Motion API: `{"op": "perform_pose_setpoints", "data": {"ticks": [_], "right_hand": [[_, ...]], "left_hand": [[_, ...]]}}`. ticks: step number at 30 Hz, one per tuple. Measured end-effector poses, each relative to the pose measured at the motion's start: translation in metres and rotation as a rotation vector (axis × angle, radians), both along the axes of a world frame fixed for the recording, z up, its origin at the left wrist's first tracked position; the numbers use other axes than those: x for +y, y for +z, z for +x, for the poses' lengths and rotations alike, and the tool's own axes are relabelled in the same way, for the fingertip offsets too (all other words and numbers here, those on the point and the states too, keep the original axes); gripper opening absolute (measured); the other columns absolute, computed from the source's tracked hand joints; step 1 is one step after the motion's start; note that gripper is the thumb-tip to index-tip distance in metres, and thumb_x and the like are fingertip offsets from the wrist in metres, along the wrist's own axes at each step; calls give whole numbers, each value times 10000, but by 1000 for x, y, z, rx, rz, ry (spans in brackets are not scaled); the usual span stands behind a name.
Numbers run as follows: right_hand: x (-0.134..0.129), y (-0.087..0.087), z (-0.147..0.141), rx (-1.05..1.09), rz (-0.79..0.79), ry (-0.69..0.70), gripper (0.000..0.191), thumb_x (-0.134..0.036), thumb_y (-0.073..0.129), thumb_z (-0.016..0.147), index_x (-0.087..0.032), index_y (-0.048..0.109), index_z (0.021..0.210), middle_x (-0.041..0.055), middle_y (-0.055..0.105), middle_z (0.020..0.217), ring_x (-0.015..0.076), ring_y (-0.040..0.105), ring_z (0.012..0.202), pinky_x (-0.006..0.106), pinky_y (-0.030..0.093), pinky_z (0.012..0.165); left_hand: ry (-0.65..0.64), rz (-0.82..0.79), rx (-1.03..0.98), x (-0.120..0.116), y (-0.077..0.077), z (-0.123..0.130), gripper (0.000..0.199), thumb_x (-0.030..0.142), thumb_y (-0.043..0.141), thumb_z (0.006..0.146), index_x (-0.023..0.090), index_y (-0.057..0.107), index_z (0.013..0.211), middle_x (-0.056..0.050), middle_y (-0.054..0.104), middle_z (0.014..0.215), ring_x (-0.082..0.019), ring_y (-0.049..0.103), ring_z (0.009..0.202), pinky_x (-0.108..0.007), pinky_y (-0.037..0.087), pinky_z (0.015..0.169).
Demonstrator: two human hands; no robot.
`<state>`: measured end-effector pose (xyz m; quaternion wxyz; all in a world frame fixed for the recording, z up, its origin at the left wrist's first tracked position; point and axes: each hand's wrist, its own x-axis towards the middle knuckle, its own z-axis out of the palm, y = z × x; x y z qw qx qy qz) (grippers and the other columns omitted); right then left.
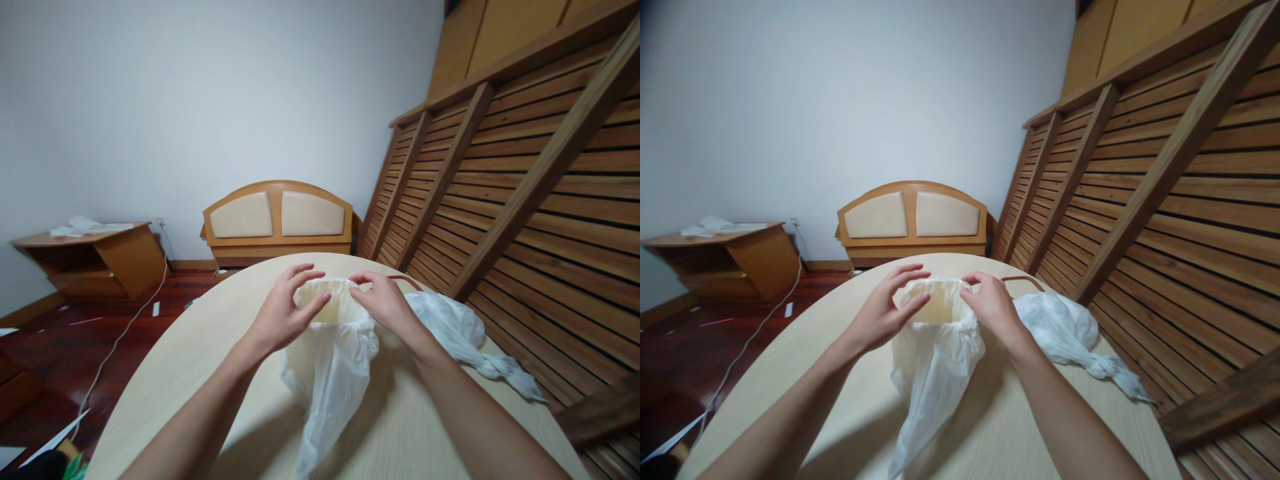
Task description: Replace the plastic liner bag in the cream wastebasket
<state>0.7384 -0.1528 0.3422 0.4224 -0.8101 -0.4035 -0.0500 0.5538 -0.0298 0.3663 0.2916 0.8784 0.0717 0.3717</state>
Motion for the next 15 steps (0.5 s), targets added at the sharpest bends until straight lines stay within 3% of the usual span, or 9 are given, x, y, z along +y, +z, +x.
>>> {"op": "perform_pose_setpoints", "data": {"ticks": [3, 7, 11, 15], "right_hand": [[-4, 1, 6, 1, 66, 55, 261, -394, 617, 859, -192, 748, 958, 74, 772, 974, 221, 703, 815, 353, 525, 778], [-13, -6, 10, 84, 163, 73, 349, -467, 500, 935, -183, 691, 1002, 85, 743, 941, 202, 685, 741, 350, 542, 720], [-23, -38, 1, 151, 291, 117, 410, -505, 394, 987, -181, 601, 1131, 92, 705, 994, 195, 680, 801, 344, 557, 745], [-31, -81, -11, 119, 308, 205, 347, -430, 361, 1017, -194, 564, 1169, 100, 682, 1108, 209, 659, 1013, 367, 519, 906]], "left_hand": [[-63, 161, -31, -10, -10, -7, 237, 350, 638, 917, 231, 694, 1114, -112, 622, 1315, -279, 543, 1267, -498, 423, 1094], [-116, 360, -40, -9, -36, -18, 163, 274, 620, 933, 236, 682, 1078, -98, 659, 1240, -278, 524, 1279, -507, 436, 1097], [-50, 362, -98, 2, -58, -23, 95, 207, 567, 964, 214, 659, 988, -71, 700, 988, -245, 587, 1162, -439, 512, 1011], [41, 334, -163, 14, -71, -20, 85, 200, 560, 967, 209, 645, 967, -61, 684, 947, -249, 584, 1188, -421, 523, 997]]}}
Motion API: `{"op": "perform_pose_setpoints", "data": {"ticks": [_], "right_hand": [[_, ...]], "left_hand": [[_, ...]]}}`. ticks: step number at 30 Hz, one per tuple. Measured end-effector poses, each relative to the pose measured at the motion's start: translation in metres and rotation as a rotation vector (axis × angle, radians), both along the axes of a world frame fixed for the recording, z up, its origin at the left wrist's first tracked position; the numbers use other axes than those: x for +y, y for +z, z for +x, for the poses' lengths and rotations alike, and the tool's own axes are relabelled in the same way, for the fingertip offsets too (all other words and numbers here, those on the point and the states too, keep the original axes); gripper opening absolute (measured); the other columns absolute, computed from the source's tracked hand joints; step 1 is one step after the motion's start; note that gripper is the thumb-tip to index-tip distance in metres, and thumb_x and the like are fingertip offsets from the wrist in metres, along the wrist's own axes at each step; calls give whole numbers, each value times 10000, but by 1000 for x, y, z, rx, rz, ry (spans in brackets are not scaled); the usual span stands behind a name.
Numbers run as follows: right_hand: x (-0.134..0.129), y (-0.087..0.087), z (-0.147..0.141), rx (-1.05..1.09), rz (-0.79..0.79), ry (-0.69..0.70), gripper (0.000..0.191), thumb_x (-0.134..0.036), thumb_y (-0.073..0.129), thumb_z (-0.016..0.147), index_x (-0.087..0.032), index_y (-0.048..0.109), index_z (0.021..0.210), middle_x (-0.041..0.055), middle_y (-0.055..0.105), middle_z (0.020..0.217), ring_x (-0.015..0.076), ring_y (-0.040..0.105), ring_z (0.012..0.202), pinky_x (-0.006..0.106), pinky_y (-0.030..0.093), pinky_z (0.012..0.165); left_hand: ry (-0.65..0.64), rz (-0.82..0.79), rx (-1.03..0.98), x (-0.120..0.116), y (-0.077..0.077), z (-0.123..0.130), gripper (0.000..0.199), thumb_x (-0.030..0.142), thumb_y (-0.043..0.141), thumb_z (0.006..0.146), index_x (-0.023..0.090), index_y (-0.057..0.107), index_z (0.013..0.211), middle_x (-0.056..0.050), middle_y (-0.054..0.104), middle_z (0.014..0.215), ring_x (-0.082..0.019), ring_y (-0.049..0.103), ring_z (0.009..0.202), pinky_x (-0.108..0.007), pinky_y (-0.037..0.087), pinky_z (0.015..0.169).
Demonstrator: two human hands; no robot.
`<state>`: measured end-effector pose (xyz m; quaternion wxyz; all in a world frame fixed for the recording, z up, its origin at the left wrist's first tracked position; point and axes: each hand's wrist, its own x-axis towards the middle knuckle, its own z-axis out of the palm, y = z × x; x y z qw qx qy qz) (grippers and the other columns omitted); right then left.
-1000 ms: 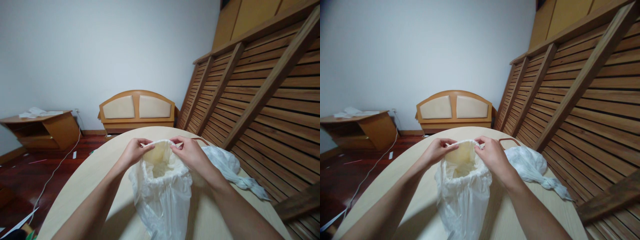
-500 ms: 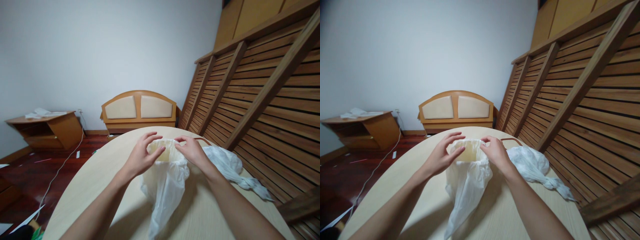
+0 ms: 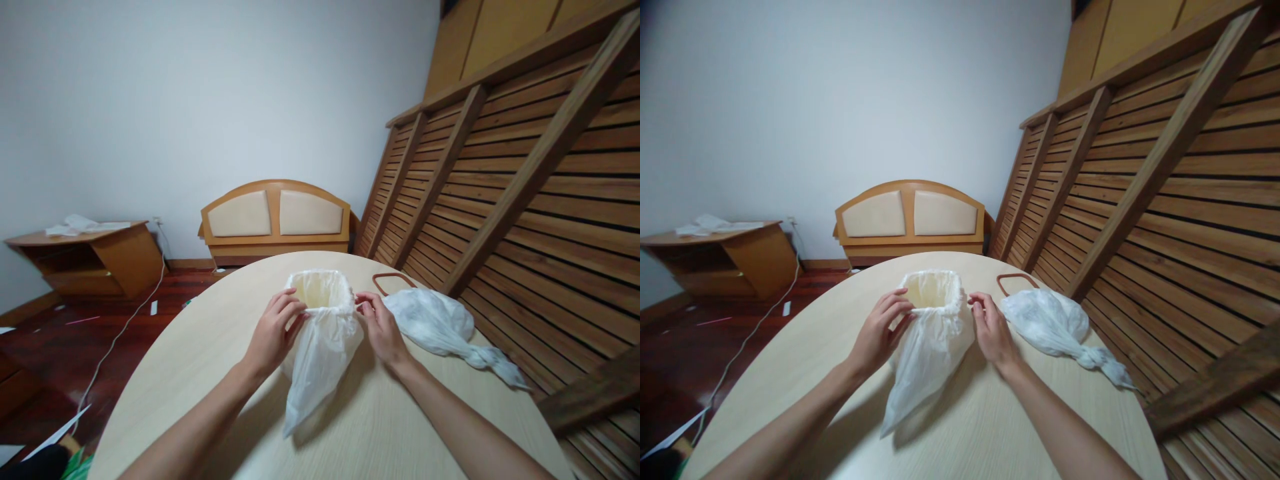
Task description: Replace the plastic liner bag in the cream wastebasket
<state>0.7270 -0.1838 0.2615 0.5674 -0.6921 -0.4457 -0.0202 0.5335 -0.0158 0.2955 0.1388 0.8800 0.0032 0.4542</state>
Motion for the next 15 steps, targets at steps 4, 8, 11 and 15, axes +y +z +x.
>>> {"op": "perform_pose_setpoints", "data": {"ticks": [4, 8, 11, 15], "right_hand": [[0, -22, -2, 3, -112, 126, 293, -326, 365, 1013, -204, 548, 1207, 89, 663, 1185, 198, 624, 1111, 382, 470, 995], [6, -27, 5, 11, -184, 164, 263, -223, 418, 951, -201, 568, 1167, 86, 665, 1177, 205, 625, 1105, 415, 457, 1013], [11, -33, 10, 101, -170, 208, 270, -280, 441, 959, -214, 565, 1190, 89, 653, 1239, 211, 643, 1092, 418, 480, 983], [19, -43, 21, 242, -142, 184, 347, -383, 466, 960, -228, 523, 1265, 105, 616, 1344, 213, 643, 1137, 442, 467, 1021]], "left_hand": [[45, -43, -40, 12, -8, 3, 95, 207, 547, 973, 206, 640, 994, -72, 687, 1019, -254, 578, 1235, -446, 510, 1030], [26, -61, -48, 21, -11, 3, 101, 213, 544, 973, 206, 637, 1010, -82, 689, 1065, -254, 578, 1247, -461, 500, 1052], [17, -50, -26, 23, -13, 1, 110, 212, 541, 971, 206, 620, 1048, -93, 676, 1114, -260, 545, 1288, -478, 480, 1077], [12, -33, -8, 24, -17, 1, 151, 187, 504, 978, 209, 580, 1106, -107, 635, 1218, -260, 491, 1340, -505, 449, 1105]]}}
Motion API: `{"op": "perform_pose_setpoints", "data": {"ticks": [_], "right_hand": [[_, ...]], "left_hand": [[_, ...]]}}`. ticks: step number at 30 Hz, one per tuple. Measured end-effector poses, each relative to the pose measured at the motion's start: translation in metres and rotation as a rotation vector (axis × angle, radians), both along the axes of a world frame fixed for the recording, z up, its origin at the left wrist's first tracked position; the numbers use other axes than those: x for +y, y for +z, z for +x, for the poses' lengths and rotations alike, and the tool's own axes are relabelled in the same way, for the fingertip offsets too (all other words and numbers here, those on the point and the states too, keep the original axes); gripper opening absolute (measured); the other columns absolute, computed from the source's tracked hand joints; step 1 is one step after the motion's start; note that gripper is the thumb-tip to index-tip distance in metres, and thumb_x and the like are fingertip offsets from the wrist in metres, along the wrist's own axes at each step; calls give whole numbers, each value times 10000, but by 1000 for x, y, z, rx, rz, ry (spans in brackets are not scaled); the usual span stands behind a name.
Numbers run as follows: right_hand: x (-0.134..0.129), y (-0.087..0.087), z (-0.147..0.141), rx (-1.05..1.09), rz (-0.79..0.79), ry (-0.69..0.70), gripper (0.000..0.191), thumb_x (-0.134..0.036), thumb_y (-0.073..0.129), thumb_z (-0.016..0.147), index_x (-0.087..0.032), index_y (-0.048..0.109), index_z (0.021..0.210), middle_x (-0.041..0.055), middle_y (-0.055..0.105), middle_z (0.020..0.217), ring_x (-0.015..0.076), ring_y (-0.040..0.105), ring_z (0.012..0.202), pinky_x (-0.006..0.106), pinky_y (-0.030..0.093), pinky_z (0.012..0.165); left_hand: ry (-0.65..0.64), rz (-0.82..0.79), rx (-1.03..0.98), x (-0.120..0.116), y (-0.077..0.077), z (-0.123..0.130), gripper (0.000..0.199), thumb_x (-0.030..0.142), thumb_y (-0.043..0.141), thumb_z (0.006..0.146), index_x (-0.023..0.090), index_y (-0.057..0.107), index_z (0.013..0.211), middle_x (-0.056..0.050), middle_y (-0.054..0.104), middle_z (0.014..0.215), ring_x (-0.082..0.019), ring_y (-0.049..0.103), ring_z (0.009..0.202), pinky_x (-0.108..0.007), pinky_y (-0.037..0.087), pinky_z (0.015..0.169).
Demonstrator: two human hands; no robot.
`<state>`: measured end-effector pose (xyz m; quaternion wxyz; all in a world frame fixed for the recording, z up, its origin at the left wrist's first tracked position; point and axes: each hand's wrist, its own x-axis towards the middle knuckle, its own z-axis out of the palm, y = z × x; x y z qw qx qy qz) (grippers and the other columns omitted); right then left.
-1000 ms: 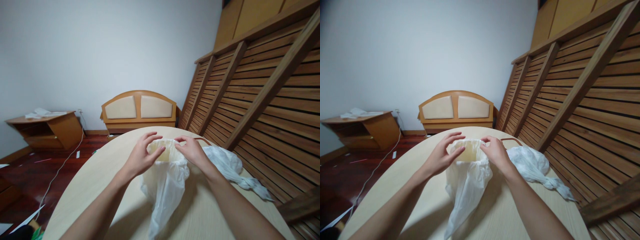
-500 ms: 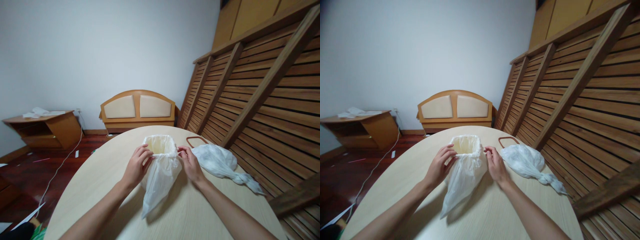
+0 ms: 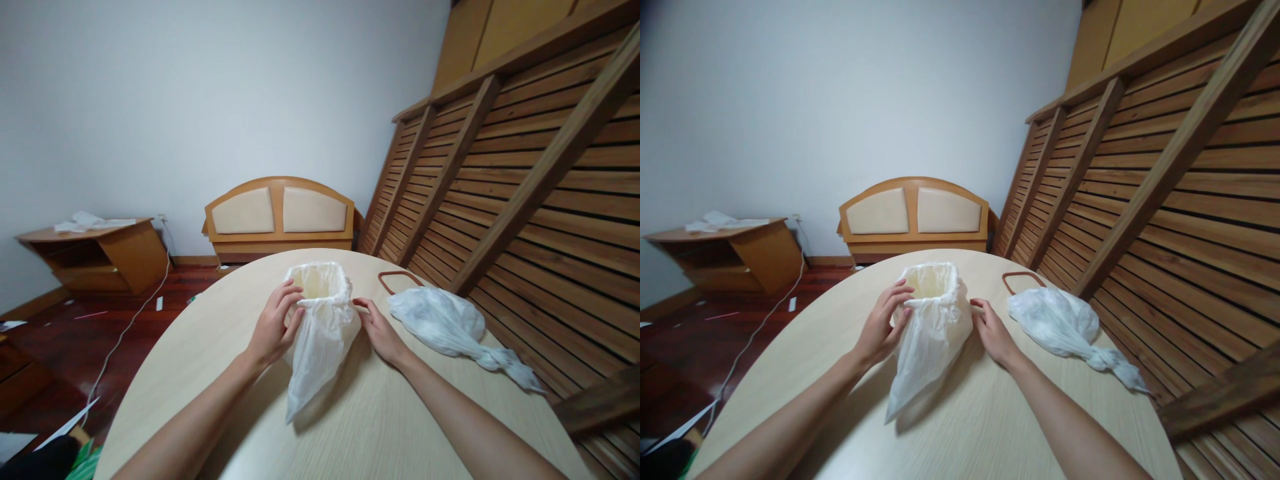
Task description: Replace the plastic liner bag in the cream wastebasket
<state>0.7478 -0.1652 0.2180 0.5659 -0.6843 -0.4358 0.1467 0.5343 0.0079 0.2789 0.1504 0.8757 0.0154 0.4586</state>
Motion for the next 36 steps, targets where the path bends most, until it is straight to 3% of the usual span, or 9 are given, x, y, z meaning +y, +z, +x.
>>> {"op": "perform_pose_setpoints", "data": {"ticks": [4, 8, 12, 17, 23, 27, 32, 36], "right_hand": [[16, -6, 23, 28, 5, -55, 354, -404, 485, 925, -202, 560, 1205, 132, 646, 1303, 219, 615, 1203, 442, 463, 1035], [32, -9, 41, 8, 27, -99, 345, -361, 504, 876, -179, 560, 1164, 148, 691, 1185, 222, 666, 1073, 397, 547, 873], [32, -11, 42, -71, 46, -145, 353, -331, 525, 869, -182, 541, 1188, 140, 690, 1152, 213, 671, 977, 371, 537, 816], [18, -4, 41, -183, -29, -158, 237, -340, 453, 916, -199, 630, 989, 68, 722, 922, 219, 668, 830, 366, 499, 778], [7, 11, 39, -310, -29, -169, 339, -444, 361, 959, -230, 593, 835, 4, 632, 719, 209, 605, 702, 322, 448, 690], [1, 20, 29, -418, 81, -130, 306, -501, 399, 881, -237, 517, 784, 11, 572, 737, 207, 562, 724, 331, 445, 733], [1, 24, 17, -667, 143, -93, 106, -304, 576, 768, -237, 493, 770, 24, 564, 756, 219, 552, 746, 348, 437, 736], [4, 19, 19, -625, 138, -167, 90, -232, 548, 821, -235, 505, 743, 29, 580, 757, 218, 567, 762, 339, 445, 738]], "left_hand": [[16, 18, -20, -1, -2, 10, 178, 141, 451, 986, 218, 572, 1091, -102, 626, 1201, -254, 496, 1331, -504, 469, 1084], [-21, 75, 5, 0, 2, 28, 163, 154, 461, 988, 214, 580, 1081, -97, 633, 1177, -247, 503, 1326, -478, 470, 1086], [-13, 83, 2, 3, 1, 42, 181, 172, 448, 999, 211, 582, 1114, -109, 621, 1236, -247, 475, 1362, -485, 450, 1104], [0, 118, -89, 15, -18, 41, 448, 225, 432, 998, 244, 379, 1442, -161, 372, 1555, -291, 329, 1473, -555, 369, 1145], [101, -140, -98, 42, -47, 30, 527, 396, 420, 980, 183, 342, 1456, -196, 490, 1437, -318, 488, 1336, -533, 439, 1064], [74, -162, -99, 45, -51, 28, 519, 433, 442, 958, 179, 379, 1406, -183, 526, 1371, -305, 532, 1266, -501, 475, 1011], [-5, -124, -131, 32, -50, 31, 608, 346, 547, 934, 213, 306, 1476, -175, 496, 1415, -275, 559, 1231, -458, 494, 996], [12, -61, -138, 22, -51, 38, 714, 257, 567, 940, 274, 198, 1552, -183, 302, 1578, -311, 371, 1433, -493, 451, 1070]]}}
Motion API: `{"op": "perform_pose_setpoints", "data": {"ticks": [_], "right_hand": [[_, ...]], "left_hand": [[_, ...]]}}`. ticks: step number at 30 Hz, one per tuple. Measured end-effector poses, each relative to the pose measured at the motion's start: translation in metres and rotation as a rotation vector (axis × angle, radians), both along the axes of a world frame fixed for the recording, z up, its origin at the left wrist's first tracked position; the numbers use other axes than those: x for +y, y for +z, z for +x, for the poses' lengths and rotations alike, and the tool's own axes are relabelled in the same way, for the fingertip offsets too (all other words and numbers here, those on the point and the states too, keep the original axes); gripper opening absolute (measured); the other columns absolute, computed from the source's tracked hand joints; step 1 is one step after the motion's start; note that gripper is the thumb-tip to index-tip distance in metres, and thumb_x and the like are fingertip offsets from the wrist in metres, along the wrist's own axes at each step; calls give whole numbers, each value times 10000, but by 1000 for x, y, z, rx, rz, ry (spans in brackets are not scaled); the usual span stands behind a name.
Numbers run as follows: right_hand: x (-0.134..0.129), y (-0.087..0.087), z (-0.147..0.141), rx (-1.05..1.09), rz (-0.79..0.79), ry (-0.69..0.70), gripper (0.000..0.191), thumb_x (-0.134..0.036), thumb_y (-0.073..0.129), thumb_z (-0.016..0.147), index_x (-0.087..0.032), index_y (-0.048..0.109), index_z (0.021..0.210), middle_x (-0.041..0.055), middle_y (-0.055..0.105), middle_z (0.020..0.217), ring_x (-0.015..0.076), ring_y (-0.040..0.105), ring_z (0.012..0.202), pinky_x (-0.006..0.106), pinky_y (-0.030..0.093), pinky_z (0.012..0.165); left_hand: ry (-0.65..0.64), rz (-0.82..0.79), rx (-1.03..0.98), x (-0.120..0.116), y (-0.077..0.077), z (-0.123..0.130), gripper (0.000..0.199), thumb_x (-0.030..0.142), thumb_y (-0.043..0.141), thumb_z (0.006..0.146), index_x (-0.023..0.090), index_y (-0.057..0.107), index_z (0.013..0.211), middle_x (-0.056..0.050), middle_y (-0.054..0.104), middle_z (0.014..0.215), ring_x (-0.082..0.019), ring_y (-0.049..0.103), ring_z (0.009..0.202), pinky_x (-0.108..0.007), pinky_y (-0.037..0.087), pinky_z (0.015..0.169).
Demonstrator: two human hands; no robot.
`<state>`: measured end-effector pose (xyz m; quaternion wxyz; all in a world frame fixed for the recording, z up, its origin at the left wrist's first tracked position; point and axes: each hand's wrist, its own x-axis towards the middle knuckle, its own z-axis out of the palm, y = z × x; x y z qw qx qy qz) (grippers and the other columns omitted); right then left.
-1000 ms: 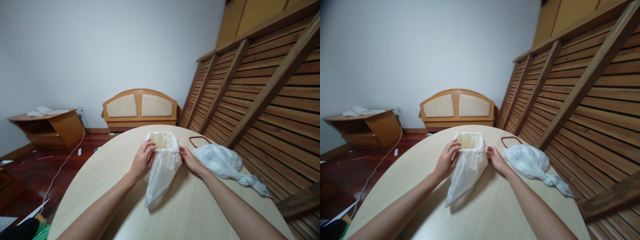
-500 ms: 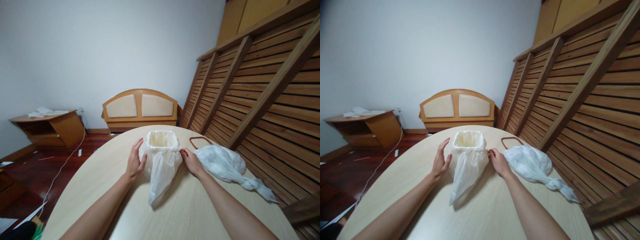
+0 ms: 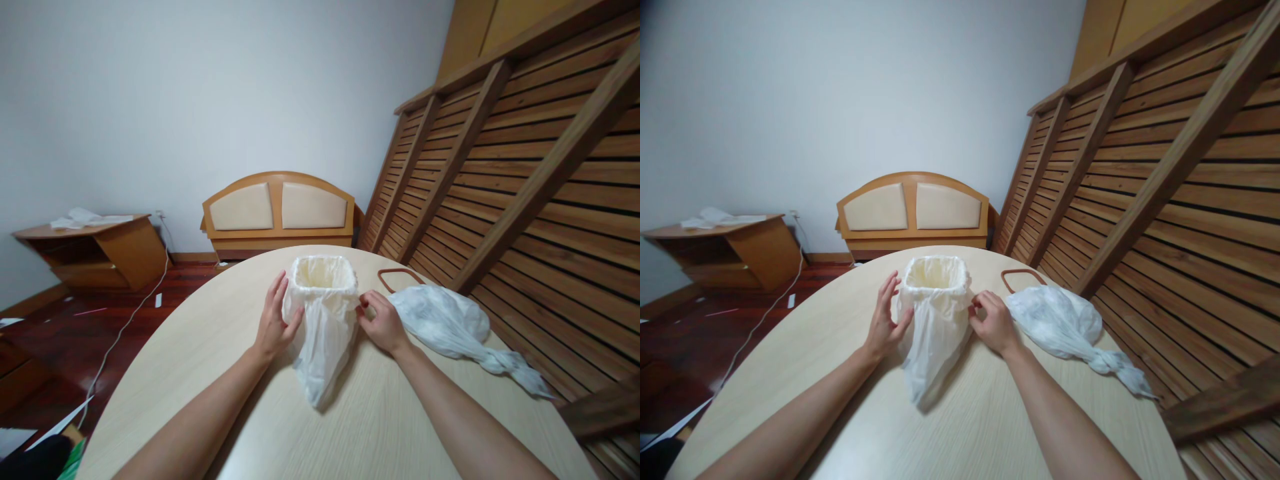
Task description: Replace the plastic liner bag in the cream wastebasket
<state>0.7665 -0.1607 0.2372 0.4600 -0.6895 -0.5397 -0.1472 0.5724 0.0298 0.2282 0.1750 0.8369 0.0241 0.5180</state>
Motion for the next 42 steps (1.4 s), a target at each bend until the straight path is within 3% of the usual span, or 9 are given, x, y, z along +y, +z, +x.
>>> {"op": "perform_pose_setpoints", "data": {"ticks": [2, 7, 12, 16, 22, 26, 30, 37, 42], "right_hand": [[2, -4, 5, 50, 44, -62, 45, -234, 518, 868, -226, 538, 828, 41, 611, 803, 220, 591, 795, 342, 462, 765], [6, -17, 18, 147, 138, -197, 131, -239, 470, 897, -201, 543, 1000, 96, 662, 950, 239, 622, 879, 373, 489, 815], [7, -21, 20, 131, 53, -140, 173, -166, 527, 768, -221, 602, 914, 66, 680, 917, 254, 627, 907, 398, 487, 850], [7, -21, 23, 144, 41, -158, 247, -135, 470, 753, -219, 611, 938, 66, 661, 885, 262, 622, 897, 423, 493, 845], [2, -20, 22, 162, 92, -164, 355, -165, 418, 823, -182, 522, 1162, 144, 630, 1154, 268, 604, 1073, 449, 507, 916], [3, -20, 14, 103, 34, -85, 279, -187, 528, 762, -214, 590, 1033, 112, 636, 1173, 279, 574, 1126, 461, 469, 991], [8, -20, 16, 105, 19, -122, 128, -259, 553, 809, -217, 638, 895, 113, 650, 1090, 284, 596, 1045, 462, 479, 948], [2, -14, 18, 194, 112, -307, 198, -358, 479, 907, -200, 574, 979, 39, 606, 767, 211, 590, 650, 340, 477, 624], [0, -6, -7, 114, 127, -219, 228, -448, 501, 899, -228, 515, 842, 23, 606, 772, 202, 604, 710, 322, 472, 680]], "left_hand": [[8, 44, 23, -4, 1, 2, 726, 215, 546, 947, 291, 171, 1564, -177, 241, 1608, -317, 280, 1488, -535, 399, 1121], [-44, 84, 61, -7, 3, 2, 801, 194, 566, 922, 267, 116, 1581, -188, 233, 1609, -325, 265, 1495, -582, 338, 1160], [-78, 3, 91, -1, -3, 1, 946, 265, 676, 869, 270, 56, 1584, -193, 199, 1621, -358, 255, 1488, -567, 404, 1116], [-119, -121, 158, 2, -9, 2, 1064, 342, 725, 836, 270, -36, 1576, -220, 164, 1617, -368, 386, 1408, -563, 445, 1073], [-152, -249, 194, 12, -12, -3, 1078, 407, 711, 841, 300, -82, 1563, -213, 81, 1631, -390, 352, 1426, -612, 389, 1097], [-213, -305, 311, 29, -16, -11, 1093, 430, 738, 821, 329, -64, 1555, -211, 100, 1626, -374, 420, 1387, -600, 415, 1081], [-191, -295, 365, 40, -15, -15, 1098, 423, 749, 811, 332, -60, 1548, -217, 135, 1609, -331, 537, 1267, -593, 438, 1056], [-133, -99, 152, 29, -3, -11, 894, 373, 735, 825, 253, 159, 1498, -204, 328, 1494, -292, 542, 1202, -525, 466, 1005], [-81, -10, 25, 20, 1, -8, 492, 312, 651, 869, 209, 387, 1270, -127, 535, 1191, -258, 552, 1116, -432, 506, 914]]}}
